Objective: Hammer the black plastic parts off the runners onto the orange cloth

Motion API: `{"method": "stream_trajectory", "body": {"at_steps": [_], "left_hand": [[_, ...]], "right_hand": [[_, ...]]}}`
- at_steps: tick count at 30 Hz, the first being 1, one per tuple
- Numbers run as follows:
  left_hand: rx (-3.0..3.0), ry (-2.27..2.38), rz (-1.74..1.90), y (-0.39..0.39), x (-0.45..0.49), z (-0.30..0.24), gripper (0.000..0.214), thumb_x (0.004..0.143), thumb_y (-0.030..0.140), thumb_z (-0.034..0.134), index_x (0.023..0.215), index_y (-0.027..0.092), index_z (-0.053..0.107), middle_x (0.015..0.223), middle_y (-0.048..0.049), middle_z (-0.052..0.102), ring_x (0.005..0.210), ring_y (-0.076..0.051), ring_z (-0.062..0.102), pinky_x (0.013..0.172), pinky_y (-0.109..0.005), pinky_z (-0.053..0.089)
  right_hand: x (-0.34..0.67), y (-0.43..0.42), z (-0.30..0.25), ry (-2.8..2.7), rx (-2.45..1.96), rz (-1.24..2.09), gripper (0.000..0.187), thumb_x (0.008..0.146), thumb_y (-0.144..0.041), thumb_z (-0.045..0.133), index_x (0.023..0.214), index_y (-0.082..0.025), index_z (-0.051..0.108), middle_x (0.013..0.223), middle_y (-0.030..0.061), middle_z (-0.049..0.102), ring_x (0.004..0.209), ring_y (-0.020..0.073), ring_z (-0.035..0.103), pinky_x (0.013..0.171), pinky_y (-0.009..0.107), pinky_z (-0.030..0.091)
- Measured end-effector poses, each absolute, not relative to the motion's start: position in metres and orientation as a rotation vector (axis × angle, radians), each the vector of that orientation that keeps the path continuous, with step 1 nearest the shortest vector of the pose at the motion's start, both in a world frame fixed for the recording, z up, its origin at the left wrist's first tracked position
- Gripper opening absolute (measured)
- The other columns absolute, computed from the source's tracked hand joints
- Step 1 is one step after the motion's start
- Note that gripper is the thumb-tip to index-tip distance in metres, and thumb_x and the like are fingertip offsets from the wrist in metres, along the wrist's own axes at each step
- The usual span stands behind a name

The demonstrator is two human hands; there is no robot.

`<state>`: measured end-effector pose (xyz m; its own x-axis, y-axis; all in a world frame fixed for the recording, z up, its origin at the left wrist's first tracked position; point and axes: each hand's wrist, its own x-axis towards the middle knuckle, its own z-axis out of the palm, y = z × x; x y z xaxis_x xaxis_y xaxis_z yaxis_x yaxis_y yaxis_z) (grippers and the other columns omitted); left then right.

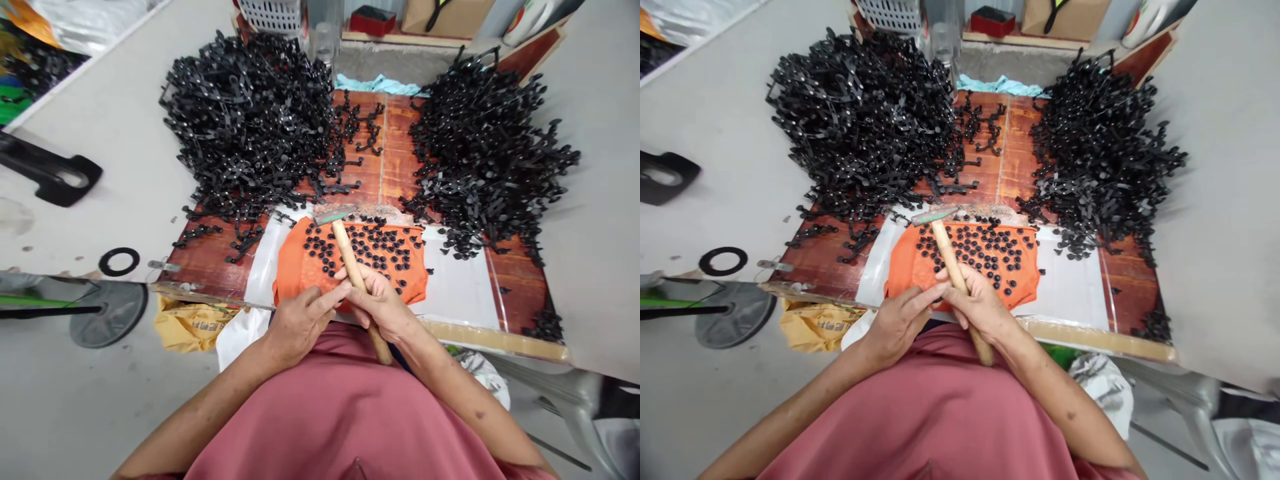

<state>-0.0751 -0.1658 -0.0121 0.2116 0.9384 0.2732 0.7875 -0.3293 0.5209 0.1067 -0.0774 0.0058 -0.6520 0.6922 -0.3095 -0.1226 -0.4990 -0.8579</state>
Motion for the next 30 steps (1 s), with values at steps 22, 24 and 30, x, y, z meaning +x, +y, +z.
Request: {"method": "stream_trajectory", "body": {"at_steps": [22, 24, 30], "left_hand": [[2.000, 1.528, 0.585, -0.167, -0.082, 0.011, 0.020, 0.102, 0.021, 0.044, 0.118, 0.024, 0.056, 0.104, -0.0050, 0.073, 0.092, -0.020, 0.067, 0.085, -0.035, 0.050], [2.031, 1.566, 0.562, -0.168, -0.081, 0.010, 0.021, 0.102, 0.021, 0.045, 0.118, 0.024, 0.056, 0.099, -0.0047, 0.072, 0.088, -0.021, 0.066, 0.081, -0.035, 0.049], [1.710, 1.568, 0.708, -0.167, -0.076, 0.011, 0.009, 0.102, 0.026, 0.045, 0.104, 0.023, 0.053, 0.081, 0.0023, 0.065, 0.071, -0.015, 0.060, 0.069, -0.027, 0.044]], "right_hand": [[0.111, -0.081, 0.007, -1.202, -1.013, 2.127, 0.046, 0.075, -0.041, 0.088, 0.105, -0.020, 0.060, 0.078, -0.0070, 0.063, 0.042, 0.0016, 0.041, 0.033, 0.014, 0.034], [0.112, -0.081, 0.006, -1.195, -1.029, 2.126, 0.048, 0.073, -0.042, 0.089, 0.104, -0.020, 0.059, 0.077, -0.0071, 0.064, 0.041, 0.0014, 0.040, 0.033, 0.014, 0.033], [0.109, -0.083, 0.006, -1.230, -1.066, 2.106, 0.046, 0.076, -0.045, 0.085, 0.105, -0.021, 0.058, 0.078, -0.0068, 0.064, 0.039, 0.0017, 0.039, 0.033, 0.016, 0.030]]}}
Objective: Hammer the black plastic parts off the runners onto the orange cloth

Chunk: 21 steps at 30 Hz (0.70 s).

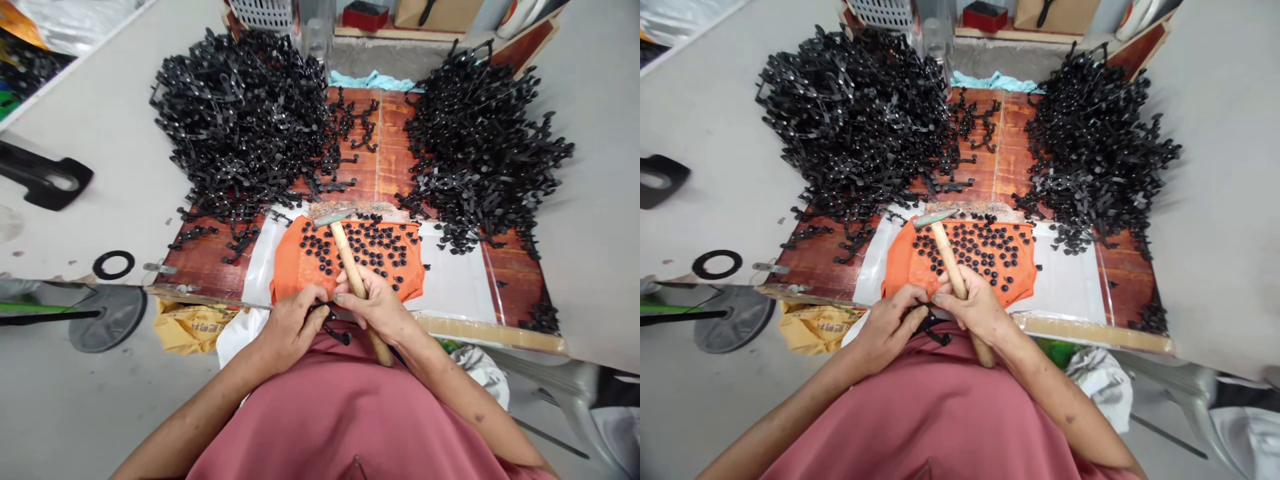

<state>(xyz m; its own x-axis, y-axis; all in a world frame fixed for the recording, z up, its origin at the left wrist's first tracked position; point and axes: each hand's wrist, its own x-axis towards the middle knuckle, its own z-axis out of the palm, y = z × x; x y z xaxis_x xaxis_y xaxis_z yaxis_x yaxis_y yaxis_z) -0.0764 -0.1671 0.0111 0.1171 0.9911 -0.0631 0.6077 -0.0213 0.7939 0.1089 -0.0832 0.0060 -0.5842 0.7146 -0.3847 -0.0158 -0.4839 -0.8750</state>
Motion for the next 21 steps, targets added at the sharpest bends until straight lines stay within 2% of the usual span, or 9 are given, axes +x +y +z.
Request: {"method": "stream_trajectory", "body": {"at_steps": [4, 7, 11, 21], "left_hand": [[1.403, 1.651, 0.846, -0.149, -0.093, 0.008, 0.016, 0.102, 0.036, 0.046, 0.097, 0.023, 0.053, 0.064, 0.0074, 0.045, 0.059, -0.012, 0.045, 0.059, -0.025, 0.035], [1.282, 1.687, 0.894, -0.133, -0.105, -0.003, 0.018, 0.098, 0.039, 0.050, 0.094, 0.022, 0.052, 0.062, 0.0087, 0.035, 0.057, -0.012, 0.037, 0.058, -0.025, 0.030], [1.185, 1.637, 0.898, -0.120, -0.109, -0.019, 0.017, 0.096, 0.039, 0.051, 0.095, 0.022, 0.051, 0.063, 0.0090, 0.037, 0.054, -0.010, 0.035, 0.056, -0.024, 0.029], [1.167, 1.598, 0.885, -0.112, -0.105, -0.034, 0.016, 0.097, 0.039, 0.050, 0.097, 0.023, 0.050, 0.061, 0.0100, 0.037, 0.048, -0.009, 0.032, 0.051, -0.022, 0.026]], "right_hand": [[0.120, -0.081, 0.006, -1.398, -1.141, 1.919, 0.037, 0.086, -0.046, 0.075, 0.111, -0.022, 0.059, 0.093, -0.0023, 0.066, 0.042, 0.0025, 0.038, 0.035, 0.018, 0.033], [0.141, -0.083, 0.003, -1.571, -1.256, 1.680, 0.028, 0.096, -0.043, 0.064, 0.114, -0.022, 0.061, 0.086, -0.0032, 0.061, 0.048, 0.0057, 0.040, 0.041, 0.019, 0.036], [0.171, -0.093, -0.008, -1.683, -1.343, 1.568, 0.026, 0.102, -0.043, 0.054, 0.115, -0.022, 0.063, 0.076, -0.0042, 0.053, 0.051, 0.0093, 0.042, 0.045, 0.021, 0.036], [0.196, -0.105, -0.030, -1.724, -1.473, 1.443, 0.031, 0.100, -0.046, 0.055, 0.116, -0.021, 0.065, 0.068, -0.0059, 0.047, 0.051, 0.0105, 0.040, 0.046, 0.021, 0.035]]}}
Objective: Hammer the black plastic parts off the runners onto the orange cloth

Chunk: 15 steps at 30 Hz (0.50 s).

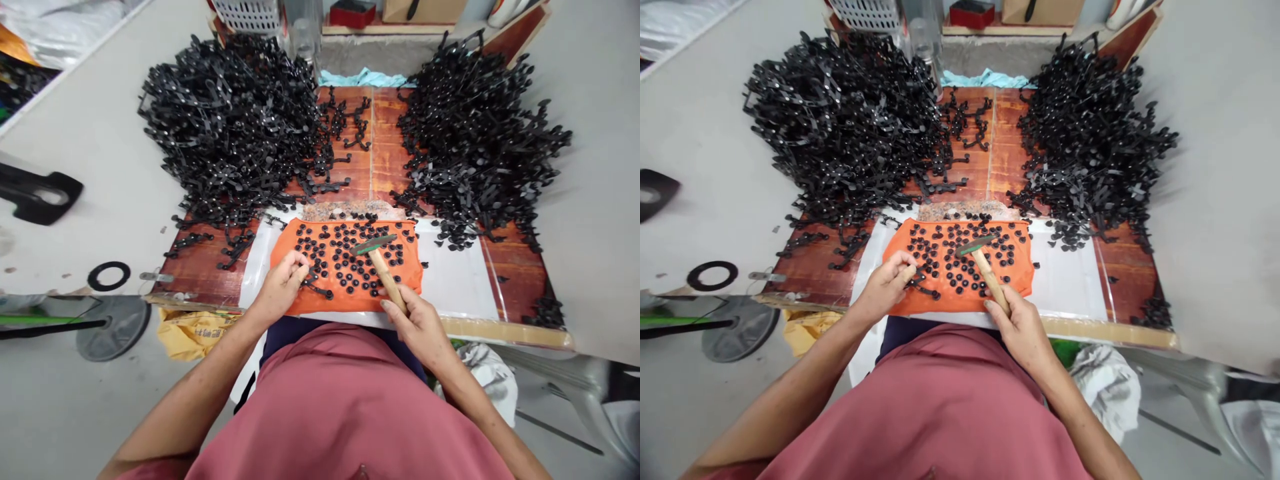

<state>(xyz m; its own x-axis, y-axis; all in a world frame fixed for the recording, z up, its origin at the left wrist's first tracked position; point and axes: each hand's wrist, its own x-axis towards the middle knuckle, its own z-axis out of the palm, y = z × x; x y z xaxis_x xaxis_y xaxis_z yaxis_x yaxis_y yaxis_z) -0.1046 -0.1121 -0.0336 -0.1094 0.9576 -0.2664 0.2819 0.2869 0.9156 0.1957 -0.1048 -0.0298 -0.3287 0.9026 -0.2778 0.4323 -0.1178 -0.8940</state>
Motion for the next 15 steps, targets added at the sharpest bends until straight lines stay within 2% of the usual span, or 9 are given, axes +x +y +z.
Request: {"method": "stream_trajectory", "body": {"at_steps": [7, 12, 15], "left_hand": [[1.257, 1.666, 0.757, -0.109, -0.108, -0.028, 0.014, 0.092, 0.036, 0.051, 0.091, 0.022, 0.051, 0.055, 0.0101, 0.034, 0.049, -0.010, 0.032, 0.051, -0.023, 0.024], [1.196, 1.606, 0.784, -0.108, -0.107, -0.024, 0.017, 0.089, 0.037, 0.056, 0.094, 0.021, 0.053, 0.058, 0.0096, 0.038, 0.051, -0.010, 0.034, 0.052, -0.022, 0.027], [1.076, 1.536, 0.842, -0.109, -0.106, -0.019, 0.022, 0.088, 0.040, 0.059, 0.095, 0.021, 0.052, 0.059, 0.0100, 0.040, 0.050, -0.009, 0.034, 0.051, -0.021, 0.027]], "right_hand": [[0.191, -0.102, -0.026, -1.808, -1.442, 1.424, 0.029, 0.101, -0.044, 0.053, 0.114, -0.021, 0.065, 0.070, -0.0047, 0.050, 0.054, 0.0120, 0.044, 0.051, 0.023, 0.037], [0.187, -0.099, -0.016, -1.992, -1.399, 1.288, 0.025, 0.105, -0.040, 0.046, 0.097, -0.021, 0.061, 0.072, -0.0033, 0.054, 0.060, 0.0132, 0.048, 0.058, 0.024, 0.038], [0.186, -0.100, -0.014, -2.044, -1.389, 1.256, 0.024, 0.105, -0.039, 0.044, 0.098, -0.022, 0.060, 0.075, -0.0026, 0.057, 0.063, 0.0137, 0.052, 0.060, 0.025, 0.038]]}}
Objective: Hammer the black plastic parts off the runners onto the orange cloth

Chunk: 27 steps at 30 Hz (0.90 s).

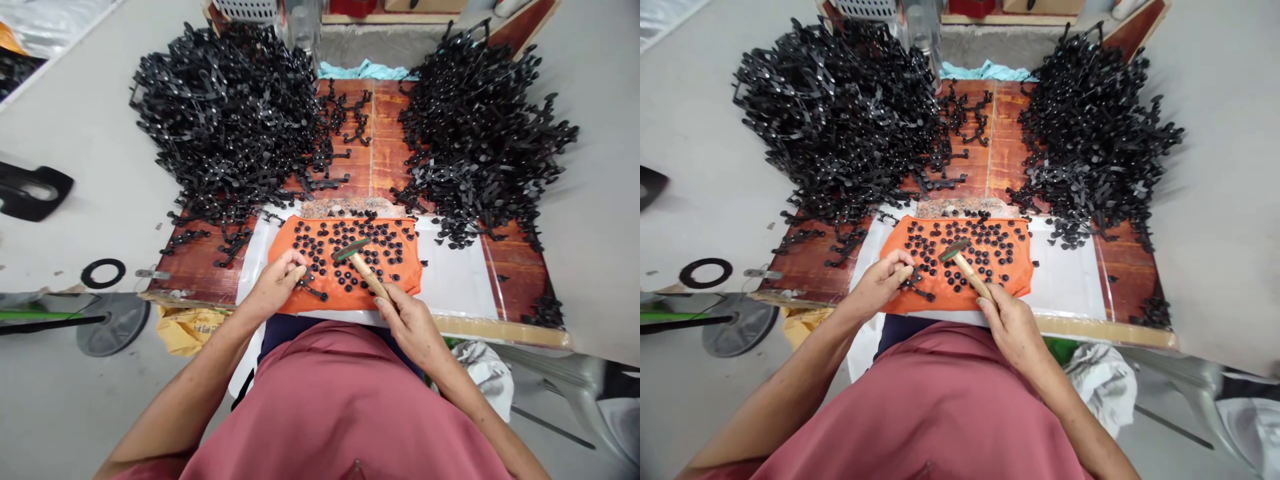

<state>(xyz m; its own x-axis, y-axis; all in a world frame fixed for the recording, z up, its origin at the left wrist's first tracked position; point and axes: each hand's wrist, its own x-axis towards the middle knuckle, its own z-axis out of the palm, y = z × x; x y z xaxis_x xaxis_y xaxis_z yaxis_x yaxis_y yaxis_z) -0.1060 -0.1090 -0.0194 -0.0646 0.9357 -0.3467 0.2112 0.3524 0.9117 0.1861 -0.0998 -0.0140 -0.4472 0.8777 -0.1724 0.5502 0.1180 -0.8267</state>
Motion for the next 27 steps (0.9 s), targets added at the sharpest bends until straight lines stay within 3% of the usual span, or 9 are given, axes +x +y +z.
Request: {"method": "stream_trajectory", "body": {"at_steps": [17, 20, 24, 27], "left_hand": [[1.129, 1.580, 0.823, -0.109, -0.108, -0.031, 0.020, 0.086, 0.038, 0.061, 0.093, 0.022, 0.052, 0.058, 0.0096, 0.041, 0.051, -0.010, 0.035, 0.052, -0.022, 0.027], [1.108, 1.574, 0.822, -0.107, -0.107, -0.030, 0.020, 0.084, 0.038, 0.061, 0.092, 0.022, 0.052, 0.057, 0.0099, 0.042, 0.050, -0.009, 0.036, 0.052, -0.021, 0.026], [1.036, 1.540, 0.828, -0.105, -0.105, -0.023, 0.022, 0.083, 0.036, 0.063, 0.095, 0.022, 0.052, 0.058, 0.0106, 0.043, 0.048, -0.008, 0.036, 0.049, -0.020, 0.026], [0.987, 1.513, 0.816, -0.105, -0.106, -0.018, 0.024, 0.082, 0.035, 0.063, 0.098, 0.022, 0.051, 0.057, 0.0123, 0.039, 0.043, -0.006, 0.030, 0.045, -0.019, 0.021]], "right_hand": [[0.188, -0.102, -0.015, -2.123, -1.414, 1.144, 0.022, 0.106, -0.037, 0.046, 0.098, -0.022, 0.061, 0.074, -0.0021, 0.064, 0.062, 0.0150, 0.060, 0.061, 0.025, 0.042], [0.187, -0.099, -0.012, -2.180, -1.422, 1.066, 0.027, 0.106, -0.036, 0.045, 0.118, -0.022, 0.065, 0.085, 0.0013, 0.073, 0.069, 0.0183, 0.068, 0.064, 0.027, 0.048], [0.182, -0.096, 0.000, -2.294, -1.368, 0.907, 0.048, 0.107, -0.032, 0.043, 0.154, -0.026, 0.047, 0.124, 0.0081, 0.076, 0.100, 0.0236, 0.076, 0.084, 0.032, 0.058], [0.177, -0.094, 0.011, -2.402, -1.314, 0.846, 0.055, 0.106, -0.027, 0.042, 0.161, -0.031, 0.040, 0.122, 0.0071, 0.077, 0.101, 0.0234, 0.076, 0.089, 0.035, 0.060]]}}
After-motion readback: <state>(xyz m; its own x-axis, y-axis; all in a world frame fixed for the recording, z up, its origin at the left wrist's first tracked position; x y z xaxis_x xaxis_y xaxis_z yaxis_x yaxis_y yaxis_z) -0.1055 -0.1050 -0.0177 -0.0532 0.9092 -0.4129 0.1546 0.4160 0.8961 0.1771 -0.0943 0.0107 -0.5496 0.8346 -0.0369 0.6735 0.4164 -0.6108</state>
